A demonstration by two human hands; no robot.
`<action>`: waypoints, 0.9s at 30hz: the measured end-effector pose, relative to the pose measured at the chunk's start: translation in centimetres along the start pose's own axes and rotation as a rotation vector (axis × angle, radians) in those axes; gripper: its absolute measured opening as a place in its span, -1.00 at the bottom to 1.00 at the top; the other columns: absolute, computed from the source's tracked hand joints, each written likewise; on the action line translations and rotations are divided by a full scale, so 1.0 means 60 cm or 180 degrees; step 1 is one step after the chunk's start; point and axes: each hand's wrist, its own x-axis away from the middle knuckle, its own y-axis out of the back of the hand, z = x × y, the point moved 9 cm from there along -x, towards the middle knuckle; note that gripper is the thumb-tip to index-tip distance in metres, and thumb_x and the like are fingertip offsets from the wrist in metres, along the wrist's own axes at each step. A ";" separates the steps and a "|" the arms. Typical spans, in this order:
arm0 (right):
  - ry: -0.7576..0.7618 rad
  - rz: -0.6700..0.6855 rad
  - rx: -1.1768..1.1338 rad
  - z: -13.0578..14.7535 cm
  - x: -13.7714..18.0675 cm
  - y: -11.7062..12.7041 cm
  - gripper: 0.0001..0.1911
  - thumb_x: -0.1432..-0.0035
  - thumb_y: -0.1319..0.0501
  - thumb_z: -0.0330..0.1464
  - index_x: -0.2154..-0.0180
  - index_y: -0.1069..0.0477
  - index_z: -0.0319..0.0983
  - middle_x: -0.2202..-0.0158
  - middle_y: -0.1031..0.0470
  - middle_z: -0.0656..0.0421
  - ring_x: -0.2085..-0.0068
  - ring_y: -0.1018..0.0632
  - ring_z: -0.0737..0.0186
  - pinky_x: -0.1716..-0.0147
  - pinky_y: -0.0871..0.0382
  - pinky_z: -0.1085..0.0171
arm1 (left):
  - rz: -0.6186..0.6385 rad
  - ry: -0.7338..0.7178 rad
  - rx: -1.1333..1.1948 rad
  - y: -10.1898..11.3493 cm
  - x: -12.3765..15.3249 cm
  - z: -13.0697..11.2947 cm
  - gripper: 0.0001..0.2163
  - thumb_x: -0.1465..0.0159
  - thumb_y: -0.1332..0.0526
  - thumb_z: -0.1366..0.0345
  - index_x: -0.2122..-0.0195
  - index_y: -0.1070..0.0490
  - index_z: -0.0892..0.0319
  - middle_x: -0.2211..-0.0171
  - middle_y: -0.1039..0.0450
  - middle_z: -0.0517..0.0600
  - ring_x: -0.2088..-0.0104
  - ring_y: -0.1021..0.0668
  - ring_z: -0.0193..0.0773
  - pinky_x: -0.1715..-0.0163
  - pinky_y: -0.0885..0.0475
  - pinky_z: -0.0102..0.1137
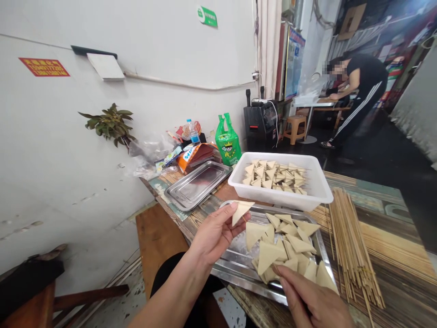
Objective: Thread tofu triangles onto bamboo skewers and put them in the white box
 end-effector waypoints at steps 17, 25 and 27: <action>0.0027 -0.0235 -0.0123 0.013 -0.024 0.021 -0.78 -0.11 -0.09 -0.40 0.18 -0.40 -0.18 0.33 -0.60 0.20 0.39 -0.61 0.30 0.45 -0.49 0.45 | 0.0211 -0.0042 -0.0283 -0.014 0.004 0.005 -0.65 -0.10 -0.20 0.09 0.30 -0.47 0.32 0.38 -0.53 0.12 0.34 -0.55 -0.22 0.26 -0.43 -0.34; -0.0607 0.0027 -0.0393 -0.021 -0.037 0.003 -0.79 -0.16 -0.02 -0.37 0.26 -0.42 -0.19 0.37 -0.58 0.19 0.38 -0.59 0.29 0.41 -0.46 0.41 | -0.0676 -0.1301 -0.1415 0.070 0.038 -0.053 -0.65 -0.12 -0.17 0.11 0.14 -0.43 0.20 0.24 -0.51 0.09 0.26 -0.53 -0.23 0.19 -0.37 -0.39; -0.0763 0.0213 -0.0452 -0.036 -0.036 -0.003 -0.77 -0.19 0.01 -0.36 0.25 -0.41 -0.18 0.34 -0.57 0.18 0.35 -0.58 0.29 0.37 -0.45 0.39 | -0.0730 -0.1535 -0.1887 0.094 0.048 -0.055 -0.64 -0.10 -0.20 0.14 0.10 -0.40 0.17 0.21 -0.50 0.07 0.24 -0.53 -0.22 0.16 -0.36 -0.37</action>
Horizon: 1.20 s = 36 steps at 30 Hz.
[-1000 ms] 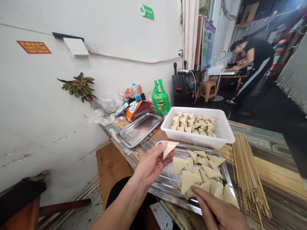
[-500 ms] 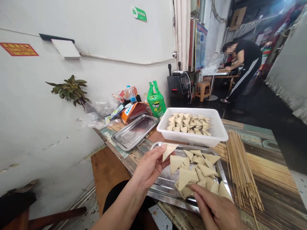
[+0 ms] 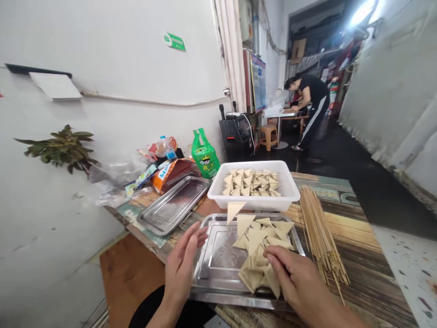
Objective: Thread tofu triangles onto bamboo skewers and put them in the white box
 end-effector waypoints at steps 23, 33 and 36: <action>0.0033 0.1197 0.1260 -0.185 -0.420 -0.058 -0.74 -0.19 -0.09 -0.31 0.10 -0.33 -0.26 0.09 -0.39 0.11 0.17 -0.47 0.24 0.20 -0.38 0.15 | 0.0280 -0.1121 -0.1161 -0.001 0.001 0.041 -0.78 -0.09 -0.21 0.27 0.22 -0.50 0.05 0.18 -0.50 0.05 0.25 -0.54 -0.18 0.22 -0.45 -0.37; 0.0308 0.1440 0.1389 -0.228 -0.454 -0.072 -0.73 -0.19 -0.10 -0.30 0.09 -0.32 -0.27 0.10 -0.40 0.11 0.18 -0.47 0.25 0.22 -0.38 0.15 | 0.0368 -0.1089 -0.1287 0.003 -0.002 0.061 -0.79 -0.10 -0.20 0.28 0.22 -0.50 0.03 0.18 -0.50 0.06 0.21 -0.54 -0.15 0.21 -0.45 -0.36; 0.0313 0.1364 0.1516 -0.232 -0.454 -0.078 -0.73 -0.19 -0.10 -0.31 0.09 -0.32 -0.26 0.10 -0.39 0.11 0.18 -0.47 0.25 0.22 -0.39 0.15 | 0.0336 -0.1133 -0.1308 0.006 -0.002 0.060 -0.79 -0.10 -0.20 0.29 0.23 -0.50 0.04 0.18 -0.50 0.06 0.21 -0.54 -0.17 0.23 -0.46 -0.37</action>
